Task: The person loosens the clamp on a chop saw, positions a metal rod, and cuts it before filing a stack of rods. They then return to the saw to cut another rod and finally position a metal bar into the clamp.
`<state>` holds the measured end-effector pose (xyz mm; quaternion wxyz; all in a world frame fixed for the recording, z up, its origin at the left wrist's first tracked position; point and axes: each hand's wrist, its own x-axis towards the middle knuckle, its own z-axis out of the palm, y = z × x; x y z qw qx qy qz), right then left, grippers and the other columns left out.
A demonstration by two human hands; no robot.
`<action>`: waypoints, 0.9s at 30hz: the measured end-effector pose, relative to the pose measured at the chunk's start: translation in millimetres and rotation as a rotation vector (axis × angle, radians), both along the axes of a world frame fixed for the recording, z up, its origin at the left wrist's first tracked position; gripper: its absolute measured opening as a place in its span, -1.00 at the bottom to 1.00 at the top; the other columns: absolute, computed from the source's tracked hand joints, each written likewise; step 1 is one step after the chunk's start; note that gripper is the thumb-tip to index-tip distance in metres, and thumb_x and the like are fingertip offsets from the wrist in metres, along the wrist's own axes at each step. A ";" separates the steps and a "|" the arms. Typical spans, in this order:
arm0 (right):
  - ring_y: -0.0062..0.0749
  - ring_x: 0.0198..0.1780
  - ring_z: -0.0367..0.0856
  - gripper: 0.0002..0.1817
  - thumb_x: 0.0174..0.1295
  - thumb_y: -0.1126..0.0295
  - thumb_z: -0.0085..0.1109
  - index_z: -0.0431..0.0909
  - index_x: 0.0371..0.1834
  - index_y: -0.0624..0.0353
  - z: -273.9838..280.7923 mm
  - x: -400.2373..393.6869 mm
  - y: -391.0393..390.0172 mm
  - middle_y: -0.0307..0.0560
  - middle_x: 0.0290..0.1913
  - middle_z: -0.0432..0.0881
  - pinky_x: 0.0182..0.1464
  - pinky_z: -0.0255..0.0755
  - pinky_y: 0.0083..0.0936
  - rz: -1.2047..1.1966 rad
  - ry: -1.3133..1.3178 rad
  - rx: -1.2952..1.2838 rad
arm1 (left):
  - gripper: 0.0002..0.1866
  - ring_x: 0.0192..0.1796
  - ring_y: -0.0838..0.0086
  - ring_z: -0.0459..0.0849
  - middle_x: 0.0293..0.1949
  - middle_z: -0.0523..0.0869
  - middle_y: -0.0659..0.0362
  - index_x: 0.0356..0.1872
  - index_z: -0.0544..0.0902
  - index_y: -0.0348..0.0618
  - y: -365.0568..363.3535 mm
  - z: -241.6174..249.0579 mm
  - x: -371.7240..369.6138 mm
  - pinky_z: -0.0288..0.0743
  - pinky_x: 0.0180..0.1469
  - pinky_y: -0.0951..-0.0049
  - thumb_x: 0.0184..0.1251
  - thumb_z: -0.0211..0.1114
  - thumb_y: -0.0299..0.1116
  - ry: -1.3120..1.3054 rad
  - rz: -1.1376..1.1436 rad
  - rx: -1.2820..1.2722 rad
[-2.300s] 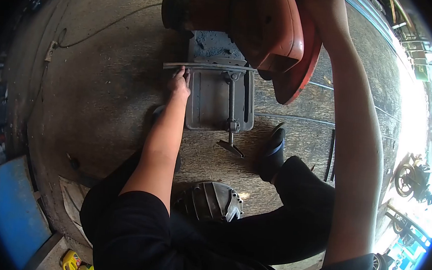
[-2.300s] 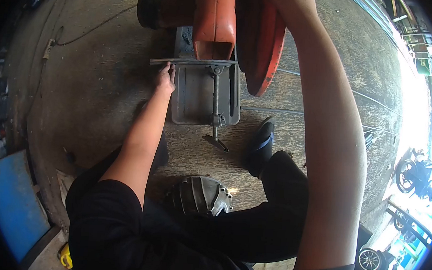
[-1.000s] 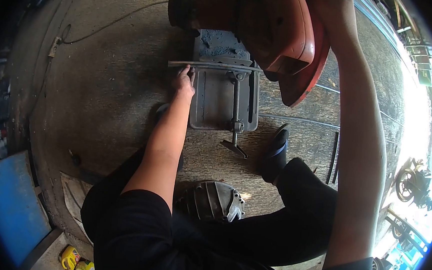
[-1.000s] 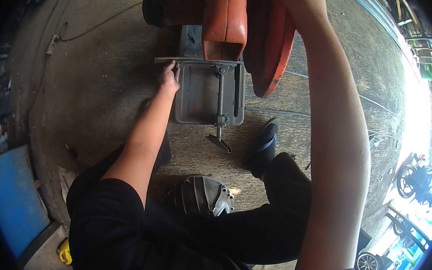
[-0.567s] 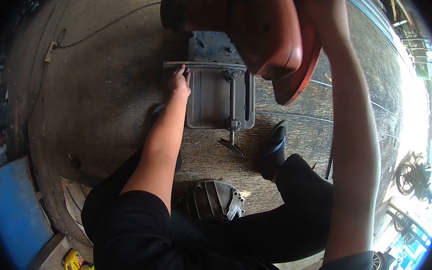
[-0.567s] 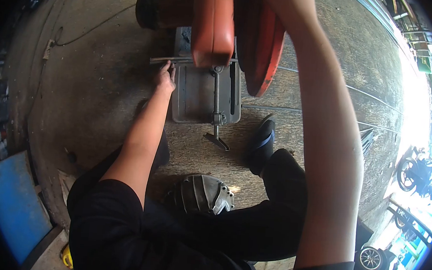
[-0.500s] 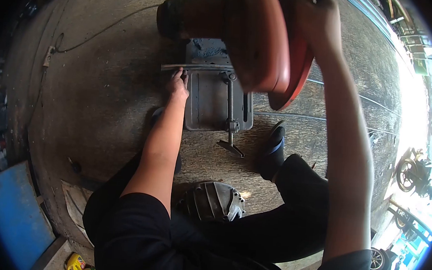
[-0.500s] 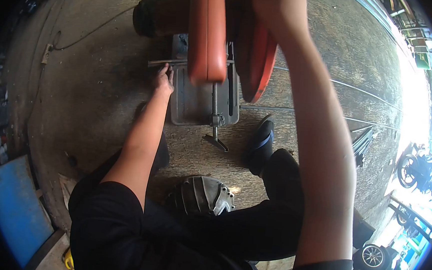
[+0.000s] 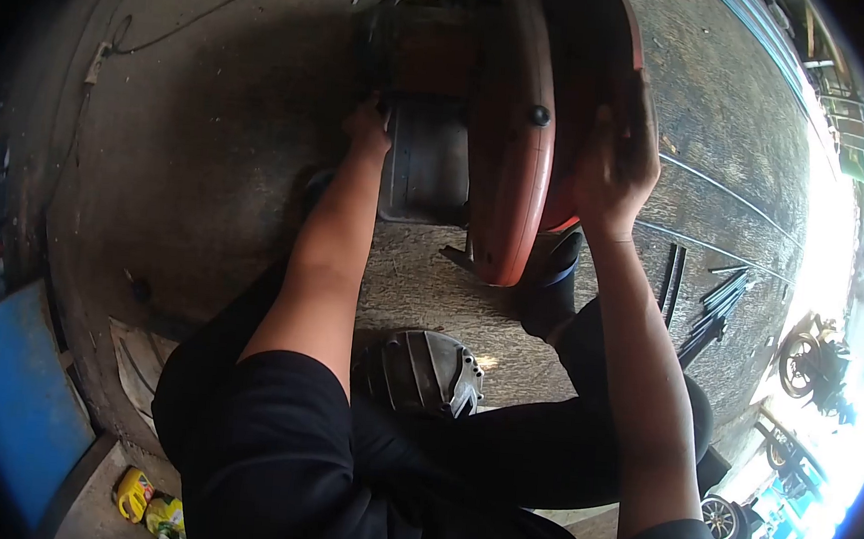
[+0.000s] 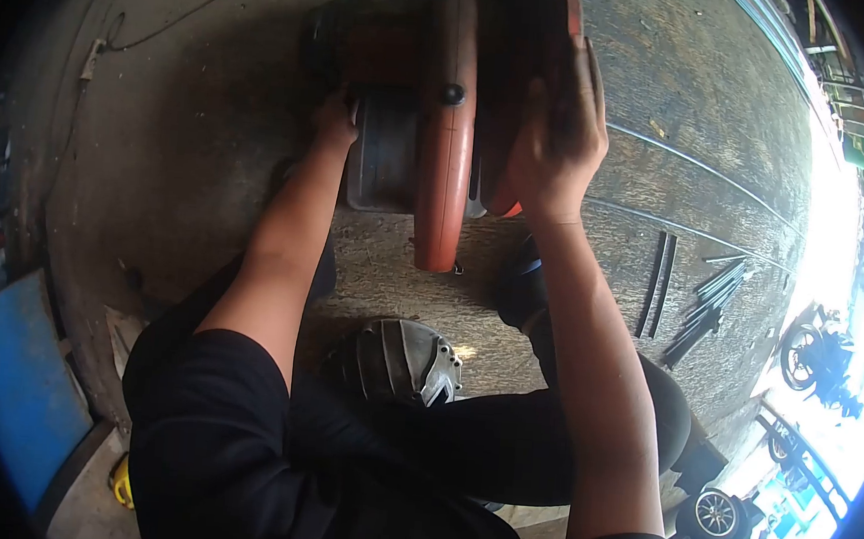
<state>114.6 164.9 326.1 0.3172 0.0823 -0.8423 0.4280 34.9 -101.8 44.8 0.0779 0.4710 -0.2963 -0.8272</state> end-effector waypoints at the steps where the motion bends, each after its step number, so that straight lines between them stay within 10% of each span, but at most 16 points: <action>1: -0.05 0.35 0.40 -0.51 0.26 0.51 0.10 0.39 0.30 0.32 -2.0 2.4 -1.6 0.19 0.28 0.46 0.33 0.31 -0.34 -0.010 -0.049 -0.049 | -0.70 -0.16 0.31 0.71 -0.12 0.69 0.05 -0.06 0.58 -0.35 -0.2 -2.1 -0.3 0.70 -0.23 0.43 0.17 0.37 -0.54 0.020 -0.046 0.000; 8: 0.00 0.36 0.39 -0.42 0.29 0.47 0.06 0.23 0.38 0.39 -2.7 12.4 -5.5 0.22 0.34 0.39 0.35 0.29 -0.35 -0.052 -0.155 -0.014 | -0.73 -0.14 0.28 0.71 -0.12 0.68 0.02 -0.09 0.60 -0.35 3.4 -24.3 -4.6 0.69 -0.23 0.39 0.17 0.33 -0.55 -0.012 -0.009 0.008; 14: 0.07 0.30 0.44 -0.40 0.29 0.47 0.07 0.20 0.40 0.37 -24.7 17.7 0.0 0.23 0.34 0.38 0.27 0.39 -0.29 -0.120 -0.045 0.232 | -0.67 -0.10 0.32 0.69 -0.09 0.69 0.08 -0.03 0.60 -0.35 -10.4 -49.5 5.7 0.61 -0.09 0.29 0.22 0.28 -0.39 0.273 -0.362 -0.497; 19: 0.12 0.29 0.44 -0.42 0.29 0.46 0.07 0.22 0.39 0.37 -35.4 25.7 -2.4 0.27 0.33 0.39 0.26 0.40 -0.25 -0.099 -0.022 0.175 | -0.59 0.15 0.26 0.62 0.05 0.67 0.11 0.11 0.60 -0.07 -17.5 -1.0 12.2 0.54 0.04 0.23 0.29 0.21 -0.15 -0.311 -1.458 -1.806; 27: 0.25 0.29 0.40 -0.42 0.31 0.45 0.05 0.19 0.38 0.42 -38.7 30.0 -4.5 0.36 0.30 0.38 0.27 0.39 -0.19 -0.076 -0.028 0.128 | -0.51 0.22 0.28 0.58 0.13 0.63 0.12 0.22 0.52 0.05 -16.3 3.0 5.0 0.51 0.13 0.19 0.33 0.14 0.00 -0.411 -1.608 -1.800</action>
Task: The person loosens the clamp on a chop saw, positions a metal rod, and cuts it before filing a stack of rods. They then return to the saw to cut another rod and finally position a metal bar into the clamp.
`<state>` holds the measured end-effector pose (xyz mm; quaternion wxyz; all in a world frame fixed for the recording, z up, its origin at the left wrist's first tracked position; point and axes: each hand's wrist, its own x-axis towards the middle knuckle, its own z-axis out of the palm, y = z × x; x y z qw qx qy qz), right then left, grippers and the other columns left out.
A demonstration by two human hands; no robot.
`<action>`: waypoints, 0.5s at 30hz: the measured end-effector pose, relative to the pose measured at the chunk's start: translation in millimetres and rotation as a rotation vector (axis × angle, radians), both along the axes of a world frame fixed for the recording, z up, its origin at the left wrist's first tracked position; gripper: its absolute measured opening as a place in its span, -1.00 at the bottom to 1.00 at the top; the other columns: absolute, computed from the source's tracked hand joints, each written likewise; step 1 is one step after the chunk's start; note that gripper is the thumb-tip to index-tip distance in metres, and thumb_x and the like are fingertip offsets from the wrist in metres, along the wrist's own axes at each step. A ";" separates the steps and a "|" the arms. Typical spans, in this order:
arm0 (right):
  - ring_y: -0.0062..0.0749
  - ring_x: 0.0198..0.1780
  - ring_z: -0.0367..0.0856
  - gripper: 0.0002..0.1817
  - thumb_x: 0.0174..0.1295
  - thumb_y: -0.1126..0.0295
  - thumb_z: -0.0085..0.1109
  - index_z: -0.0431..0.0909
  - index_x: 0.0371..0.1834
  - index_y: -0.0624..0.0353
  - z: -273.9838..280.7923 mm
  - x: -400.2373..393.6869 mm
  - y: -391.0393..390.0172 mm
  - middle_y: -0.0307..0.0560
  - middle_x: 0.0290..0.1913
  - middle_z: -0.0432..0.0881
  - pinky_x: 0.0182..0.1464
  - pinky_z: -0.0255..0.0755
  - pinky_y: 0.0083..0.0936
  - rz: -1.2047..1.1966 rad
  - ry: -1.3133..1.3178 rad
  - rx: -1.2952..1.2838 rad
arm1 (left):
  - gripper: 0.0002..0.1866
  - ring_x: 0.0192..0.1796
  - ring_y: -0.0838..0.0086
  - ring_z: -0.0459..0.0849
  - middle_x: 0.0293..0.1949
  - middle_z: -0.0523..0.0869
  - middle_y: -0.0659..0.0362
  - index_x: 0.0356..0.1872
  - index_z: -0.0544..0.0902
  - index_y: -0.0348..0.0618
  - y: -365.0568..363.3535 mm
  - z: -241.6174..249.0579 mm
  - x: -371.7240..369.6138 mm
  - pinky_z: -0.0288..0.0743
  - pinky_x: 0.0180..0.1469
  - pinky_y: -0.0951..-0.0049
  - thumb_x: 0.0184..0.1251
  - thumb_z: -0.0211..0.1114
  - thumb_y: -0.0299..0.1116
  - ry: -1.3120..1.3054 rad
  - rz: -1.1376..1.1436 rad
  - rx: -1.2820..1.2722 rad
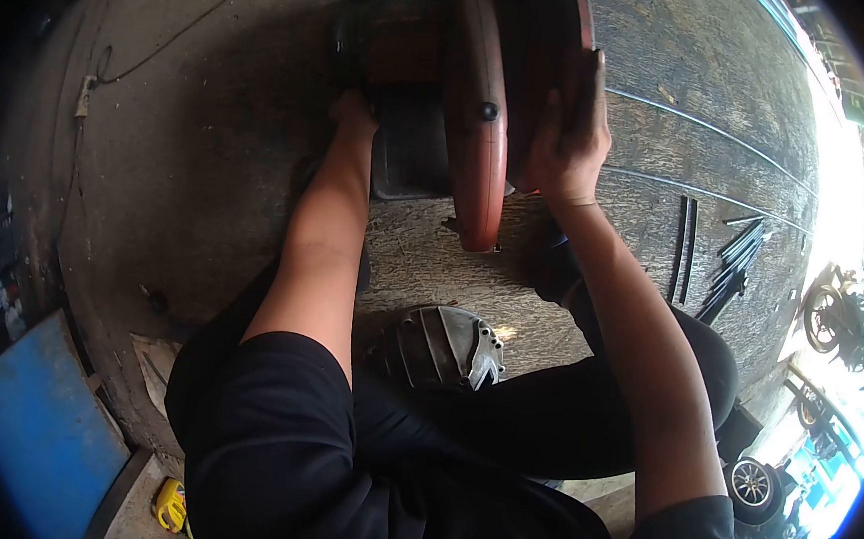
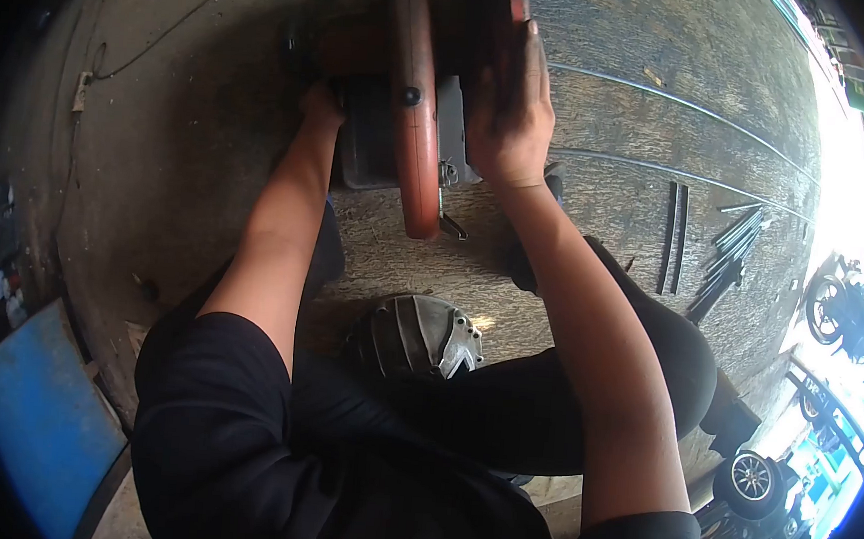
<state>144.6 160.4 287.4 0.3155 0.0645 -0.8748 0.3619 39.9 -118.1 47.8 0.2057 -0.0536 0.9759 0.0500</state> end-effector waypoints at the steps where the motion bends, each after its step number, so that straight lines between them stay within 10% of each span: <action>1: 0.25 0.29 0.40 -0.41 0.30 0.45 0.05 0.19 0.38 0.43 0.1 -0.2 0.6 0.36 0.29 0.38 0.28 0.38 -0.18 0.010 0.015 0.008 | -0.49 0.26 0.29 0.55 0.17 0.59 0.13 0.28 0.47 0.07 -4.5 -13.7 -4.1 0.50 0.15 0.20 0.37 0.08 0.01 0.008 0.070 0.052; 4: 0.16 0.29 0.42 -0.43 0.31 0.45 0.05 0.22 0.38 0.38 -0.1 -4.7 1.7 0.28 0.29 0.42 0.27 0.39 -0.23 -0.008 0.062 0.032 | -0.45 0.30 0.34 0.49 0.26 0.51 0.16 0.38 0.34 0.09 -25.7 -126.9 -28.0 0.49 0.17 0.24 0.43 -0.03 0.02 0.197 0.166 0.289; 7: 0.09 0.25 0.48 -0.45 0.29 0.45 0.08 0.30 0.36 0.30 0.3 -2.9 2.6 0.22 0.25 0.48 0.23 0.44 -0.27 -0.031 0.049 -0.022 | -0.45 0.30 0.32 0.47 0.29 0.47 0.11 0.40 0.28 0.03 -6.0 -8.1 0.6 0.46 0.17 0.25 0.46 -0.10 -0.02 0.188 -0.073 0.275; 11: -0.18 0.19 0.56 -0.50 0.29 0.50 0.03 0.33 0.34 0.27 4.8 3.3 -16.0 0.16 0.15 0.59 0.17 0.41 -0.39 -0.122 0.022 -0.164 | -0.40 0.28 0.26 0.49 0.24 0.52 0.06 0.37 0.32 -0.02 -15.3 23.7 27.3 0.42 0.24 0.29 0.33 0.06 -0.08 0.142 -0.046 0.261; 15: 0.08 0.27 0.47 -0.45 0.35 0.42 0.00 0.21 0.42 0.22 20.3 13.2 -13.2 0.30 0.29 0.42 0.20 0.42 -0.25 -0.058 -0.142 -0.069 | -0.30 0.29 0.22 0.50 0.19 0.57 0.01 0.33 0.35 -0.07 4.0 30.0 14.3 0.38 0.32 0.33 0.14 0.30 -0.12 0.171 -0.096 0.232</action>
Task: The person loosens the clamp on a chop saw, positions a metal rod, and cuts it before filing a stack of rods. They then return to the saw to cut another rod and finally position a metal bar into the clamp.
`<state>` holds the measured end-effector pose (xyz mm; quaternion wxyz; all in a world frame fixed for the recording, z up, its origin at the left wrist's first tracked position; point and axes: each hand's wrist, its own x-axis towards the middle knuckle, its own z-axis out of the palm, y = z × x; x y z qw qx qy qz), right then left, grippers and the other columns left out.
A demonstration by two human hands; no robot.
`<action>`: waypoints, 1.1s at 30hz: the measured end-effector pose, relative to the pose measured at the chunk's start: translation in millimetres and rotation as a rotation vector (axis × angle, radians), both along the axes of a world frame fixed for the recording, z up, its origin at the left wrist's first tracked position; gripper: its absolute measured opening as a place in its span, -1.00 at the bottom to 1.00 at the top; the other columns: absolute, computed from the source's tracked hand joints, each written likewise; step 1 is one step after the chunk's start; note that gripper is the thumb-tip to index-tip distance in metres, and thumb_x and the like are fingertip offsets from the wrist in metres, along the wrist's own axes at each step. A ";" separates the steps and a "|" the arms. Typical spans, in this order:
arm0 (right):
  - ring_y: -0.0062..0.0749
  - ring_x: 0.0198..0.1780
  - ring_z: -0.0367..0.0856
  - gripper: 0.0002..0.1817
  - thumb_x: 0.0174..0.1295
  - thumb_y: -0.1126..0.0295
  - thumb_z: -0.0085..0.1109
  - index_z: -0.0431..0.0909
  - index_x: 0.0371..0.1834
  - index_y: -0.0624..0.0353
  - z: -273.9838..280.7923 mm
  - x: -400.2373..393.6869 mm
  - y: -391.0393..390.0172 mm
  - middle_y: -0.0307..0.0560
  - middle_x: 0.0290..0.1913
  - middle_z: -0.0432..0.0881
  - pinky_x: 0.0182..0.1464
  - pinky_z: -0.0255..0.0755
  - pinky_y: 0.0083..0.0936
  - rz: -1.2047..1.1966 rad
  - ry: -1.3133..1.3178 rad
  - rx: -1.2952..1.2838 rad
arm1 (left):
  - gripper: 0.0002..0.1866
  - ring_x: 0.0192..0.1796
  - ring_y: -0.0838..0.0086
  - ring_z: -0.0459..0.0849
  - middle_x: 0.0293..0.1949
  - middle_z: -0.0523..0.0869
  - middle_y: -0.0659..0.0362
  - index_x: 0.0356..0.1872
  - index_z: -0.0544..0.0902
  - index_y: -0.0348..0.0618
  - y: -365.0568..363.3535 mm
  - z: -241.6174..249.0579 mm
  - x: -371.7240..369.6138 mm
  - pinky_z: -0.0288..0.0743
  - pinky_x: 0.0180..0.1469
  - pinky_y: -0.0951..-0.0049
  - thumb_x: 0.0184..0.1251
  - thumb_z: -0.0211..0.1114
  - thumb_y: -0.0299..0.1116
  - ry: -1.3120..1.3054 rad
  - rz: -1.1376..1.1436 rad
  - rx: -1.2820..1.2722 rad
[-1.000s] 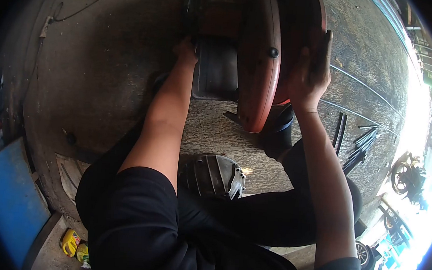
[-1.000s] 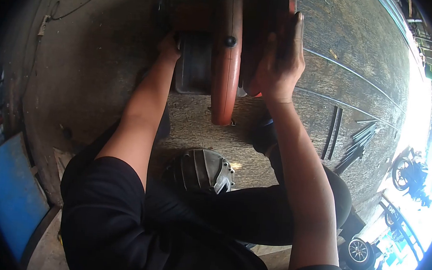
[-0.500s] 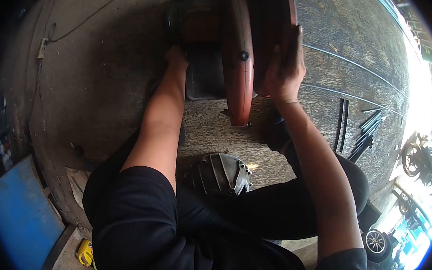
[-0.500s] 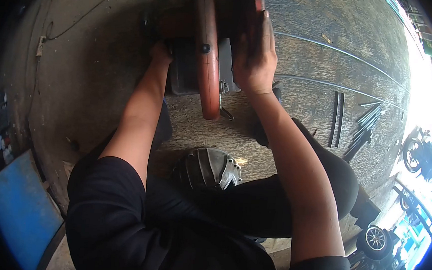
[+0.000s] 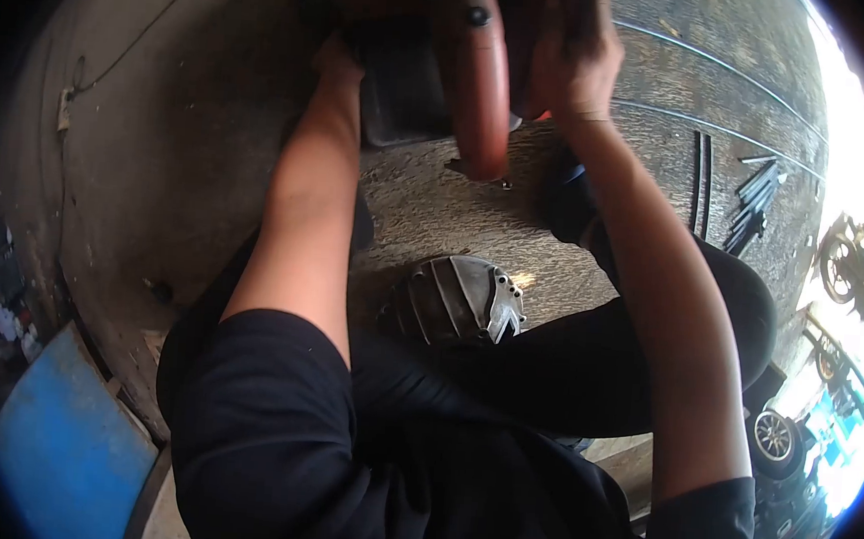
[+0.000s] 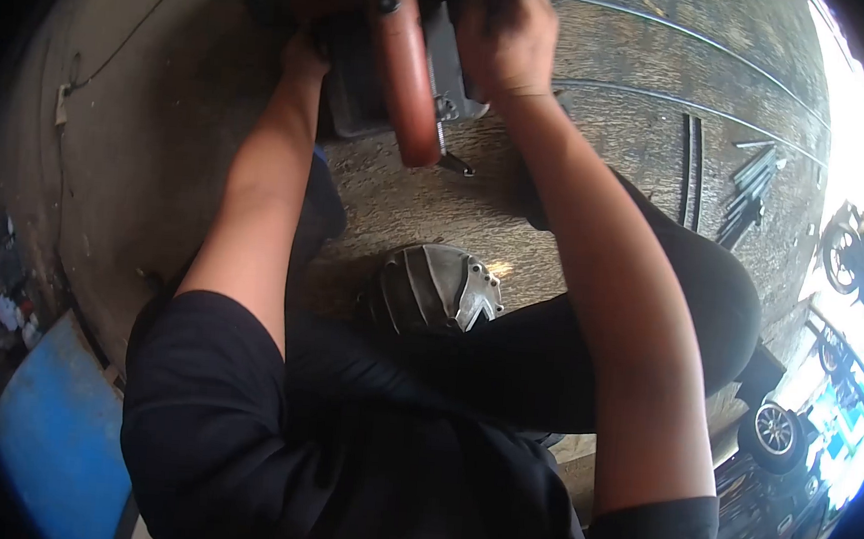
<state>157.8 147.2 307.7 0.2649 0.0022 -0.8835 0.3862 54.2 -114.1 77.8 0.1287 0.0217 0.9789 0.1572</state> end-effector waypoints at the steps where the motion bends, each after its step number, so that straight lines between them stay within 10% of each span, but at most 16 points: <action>1: 0.15 0.24 0.46 -0.42 0.33 0.41 0.03 0.19 0.42 0.22 -7.6 -5.0 4.9 0.30 0.26 0.42 0.18 0.43 -0.21 -0.012 0.065 0.128 | -0.30 0.29 0.21 0.50 0.19 0.57 0.00 0.33 0.36 -0.07 -9.1 -16.4 -0.1 0.37 0.32 0.34 0.14 0.30 -0.12 0.147 -0.021 0.127; 6: 0.13 0.21 0.50 -0.37 0.25 0.48 0.13 0.22 0.41 0.25 -9.1 -1.6 11.4 0.27 0.23 0.48 0.18 0.44 -0.24 0.008 0.072 -0.003 | -0.29 0.31 0.19 0.48 0.20 0.56 -0.04 0.31 0.37 -0.09 -25.7 -38.4 -5.8 0.36 0.34 0.35 0.11 0.33 -0.09 0.311 -0.134 0.096; 9: 0.12 0.22 0.50 -0.37 0.24 0.51 0.13 0.23 0.41 0.26 -15.1 -6.4 10.4 0.26 0.23 0.48 0.20 0.43 -0.26 0.022 0.121 -0.012 | -0.30 0.26 0.24 0.53 0.18 0.58 0.00 0.30 0.38 -0.10 -14.7 -36.3 -2.5 0.37 0.31 0.38 0.11 0.35 -0.11 0.187 0.113 0.782; 12: 0.11 0.23 0.50 -0.40 0.23 0.53 0.12 0.26 0.39 0.28 -19.3 -9.2 13.3 0.27 0.24 0.48 0.21 0.43 -0.27 0.014 0.158 0.043 | -0.44 0.11 0.34 0.61 0.09 0.63 0.10 0.26 0.44 -0.09 -5.0 -36.5 -10.3 0.45 0.19 0.39 0.23 0.28 -0.19 0.078 0.260 0.951; 14: 0.11 0.24 0.49 -0.41 0.24 0.54 0.11 0.27 0.37 0.30 -15.6 -7.7 13.2 0.27 0.24 0.48 0.22 0.42 -0.27 0.013 0.160 0.061 | -0.59 -0.02 0.45 0.62 -0.01 0.65 0.20 0.21 0.50 -0.06 12.6 -12.1 -12.9 0.46 0.10 0.43 0.36 0.16 -0.27 -0.242 1.148 1.668; 21: 0.13 0.23 0.49 -0.43 0.21 0.58 0.11 0.29 0.34 0.33 -17.5 -9.9 13.3 0.29 0.22 0.49 0.22 0.43 -0.26 0.043 0.203 0.019 | -0.66 0.07 0.48 0.55 0.03 0.61 0.22 0.18 0.51 -0.09 19.4 12.2 -7.6 0.40 0.16 0.48 0.49 -0.03 -0.27 -0.251 1.232 1.600; 30: 0.15 0.19 0.53 -0.42 0.17 0.61 0.10 0.31 0.33 0.33 -18.3 -11.5 14.3 0.29 0.19 0.50 0.16 0.49 -0.24 0.032 0.237 0.063 | -0.64 0.16 0.40 0.55 0.10 0.61 0.15 0.21 0.50 -0.14 2.6 -12.9 -4.0 0.39 0.26 0.41 0.50 -0.06 -0.32 -0.253 0.786 1.596; 33: 0.21 0.11 0.56 -0.45 0.17 0.48 0.14 0.37 0.29 0.21 -20.7 -11.1 13.7 0.32 0.17 0.50 0.11 0.52 -0.19 0.012 0.212 -0.063 | -0.65 0.12 0.37 0.58 0.06 0.63 0.16 0.20 0.50 -0.15 -9.9 -32.9 -4.6 0.41 0.24 0.39 0.49 -0.03 -0.34 0.137 0.207 0.711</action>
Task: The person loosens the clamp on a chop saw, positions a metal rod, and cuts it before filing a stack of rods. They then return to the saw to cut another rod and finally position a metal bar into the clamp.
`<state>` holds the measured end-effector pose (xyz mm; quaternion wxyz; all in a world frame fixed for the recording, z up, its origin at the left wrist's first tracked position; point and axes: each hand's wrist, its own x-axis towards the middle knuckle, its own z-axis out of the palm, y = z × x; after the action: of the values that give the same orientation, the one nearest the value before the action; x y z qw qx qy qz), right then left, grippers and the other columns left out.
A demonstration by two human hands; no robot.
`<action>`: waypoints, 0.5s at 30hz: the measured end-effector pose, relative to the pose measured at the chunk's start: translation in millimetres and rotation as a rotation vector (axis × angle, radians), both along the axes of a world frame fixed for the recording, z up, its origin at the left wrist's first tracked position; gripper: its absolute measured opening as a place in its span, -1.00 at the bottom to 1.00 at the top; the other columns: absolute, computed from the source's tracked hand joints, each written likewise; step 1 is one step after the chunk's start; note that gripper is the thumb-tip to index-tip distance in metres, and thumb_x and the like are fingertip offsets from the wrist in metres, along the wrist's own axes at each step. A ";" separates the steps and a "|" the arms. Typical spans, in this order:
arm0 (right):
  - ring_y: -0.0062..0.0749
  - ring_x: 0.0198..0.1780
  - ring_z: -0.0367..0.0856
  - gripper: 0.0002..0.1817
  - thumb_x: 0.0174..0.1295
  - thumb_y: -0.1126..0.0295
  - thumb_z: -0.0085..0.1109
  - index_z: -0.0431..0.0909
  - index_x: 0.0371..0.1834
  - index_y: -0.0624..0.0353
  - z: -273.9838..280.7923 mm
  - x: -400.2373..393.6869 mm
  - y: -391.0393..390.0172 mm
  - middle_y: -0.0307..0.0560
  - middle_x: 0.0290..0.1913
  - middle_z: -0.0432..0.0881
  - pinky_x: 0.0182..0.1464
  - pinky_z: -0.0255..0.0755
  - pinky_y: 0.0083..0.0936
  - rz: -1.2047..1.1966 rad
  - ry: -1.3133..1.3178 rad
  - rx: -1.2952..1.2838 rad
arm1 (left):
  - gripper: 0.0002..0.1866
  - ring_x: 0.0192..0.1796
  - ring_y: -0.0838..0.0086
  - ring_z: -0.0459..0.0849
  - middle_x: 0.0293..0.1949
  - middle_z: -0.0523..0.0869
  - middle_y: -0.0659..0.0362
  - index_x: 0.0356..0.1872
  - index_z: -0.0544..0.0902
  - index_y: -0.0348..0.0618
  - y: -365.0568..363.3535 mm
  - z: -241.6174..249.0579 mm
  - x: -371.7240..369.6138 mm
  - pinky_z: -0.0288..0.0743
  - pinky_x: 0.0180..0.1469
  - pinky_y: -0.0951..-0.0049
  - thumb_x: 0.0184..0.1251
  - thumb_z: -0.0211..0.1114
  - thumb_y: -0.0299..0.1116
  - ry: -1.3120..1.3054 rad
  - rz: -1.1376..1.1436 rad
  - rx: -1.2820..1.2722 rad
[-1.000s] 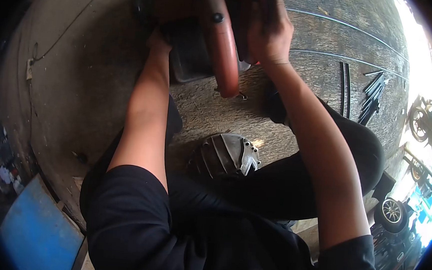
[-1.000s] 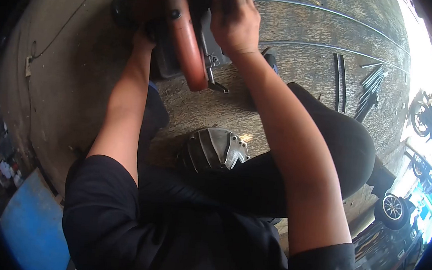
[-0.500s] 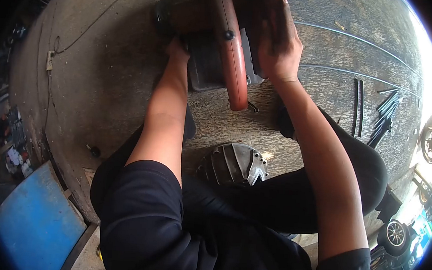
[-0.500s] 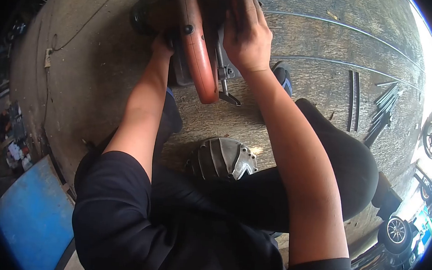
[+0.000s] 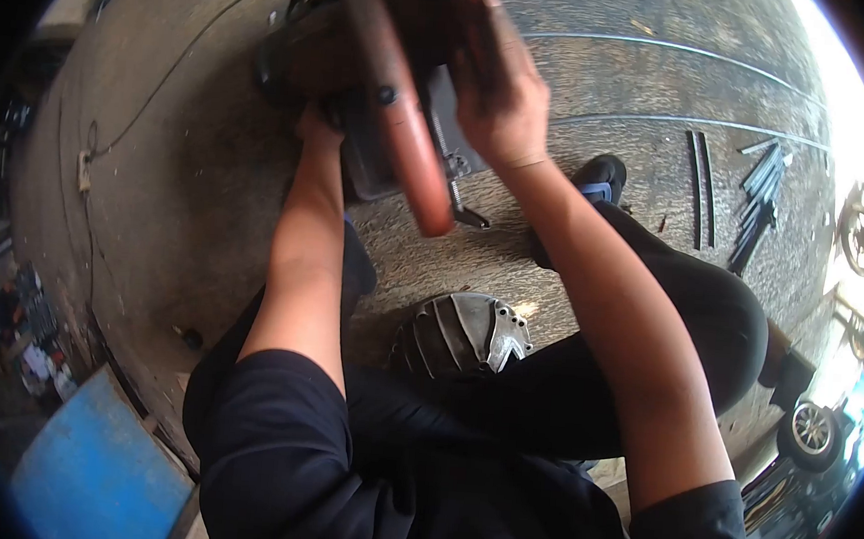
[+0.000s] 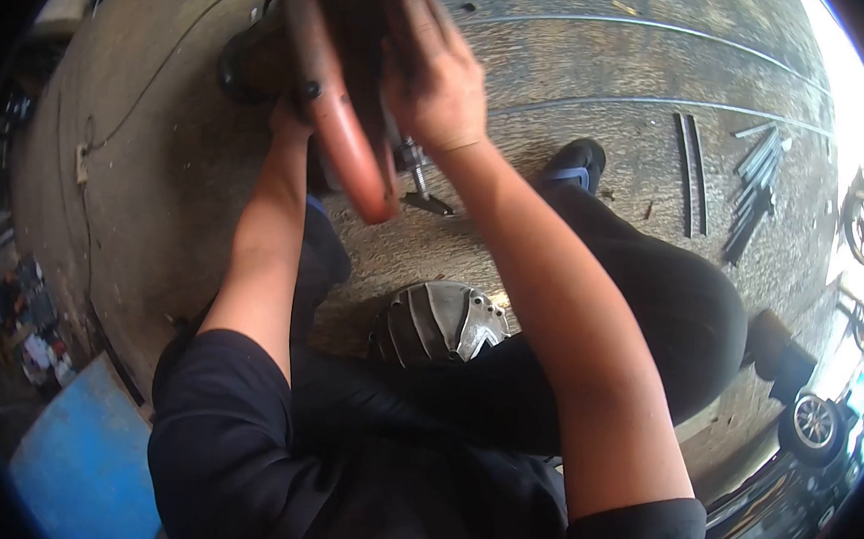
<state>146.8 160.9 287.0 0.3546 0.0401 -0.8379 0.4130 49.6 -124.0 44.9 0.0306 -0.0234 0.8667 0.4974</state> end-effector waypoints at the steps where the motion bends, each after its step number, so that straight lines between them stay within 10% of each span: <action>1: 0.21 0.13 0.55 -0.39 0.17 0.40 0.22 0.37 0.35 0.09 -7.6 -1.1 1.3 0.32 0.21 0.47 0.12 0.52 -0.21 -0.026 -0.026 -0.005 | -0.66 0.11 0.37 0.58 0.06 0.63 0.16 0.19 0.51 -0.15 0.2 0.7 -1.7 0.42 0.23 0.40 0.49 -0.02 -0.34 0.003 -0.023 -0.077; 4: 0.13 0.11 0.59 -0.40 0.11 0.49 0.27 0.41 0.29 0.18 4.3 6.1 0.5 0.23 0.13 0.56 0.08 0.56 -0.22 -0.061 -0.085 -0.012 | -0.68 0.09 0.39 0.59 0.04 0.64 0.17 0.16 0.52 -0.15 5.7 1.6 -7.3 0.44 0.20 0.42 0.48 -0.01 -0.35 -0.056 -0.017 -0.117; 9: 0.11 -0.04 0.65 -0.38 0.06 0.40 0.32 0.46 0.29 0.00 2.1 7.7 2.8 0.25 0.11 0.55 -0.04 0.60 -0.22 -0.123 -0.029 -0.014 | -0.71 0.05 0.43 0.60 0.00 0.65 0.19 0.12 0.53 -0.15 23.5 13.2 -24.6 0.46 0.17 0.45 0.47 0.02 -0.36 -0.454 0.456 0.638; 15: 0.16 0.05 0.60 -0.25 -0.14 0.25 0.42 0.47 0.27 -0.03 -5.2 9.1 6.0 0.32 0.10 0.52 0.03 0.57 -0.18 -0.090 -0.020 -0.059 | -0.74 0.01 0.46 0.62 -0.04 0.66 0.21 0.07 0.56 -0.14 7.6 28.3 -26.7 0.50 0.12 0.50 0.46 0.05 -0.37 -0.510 0.578 0.695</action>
<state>155.9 166.9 281.8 0.3652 -0.0121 -0.8299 0.4215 22.8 -116.5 73.2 0.1079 -0.3708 0.5735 0.7225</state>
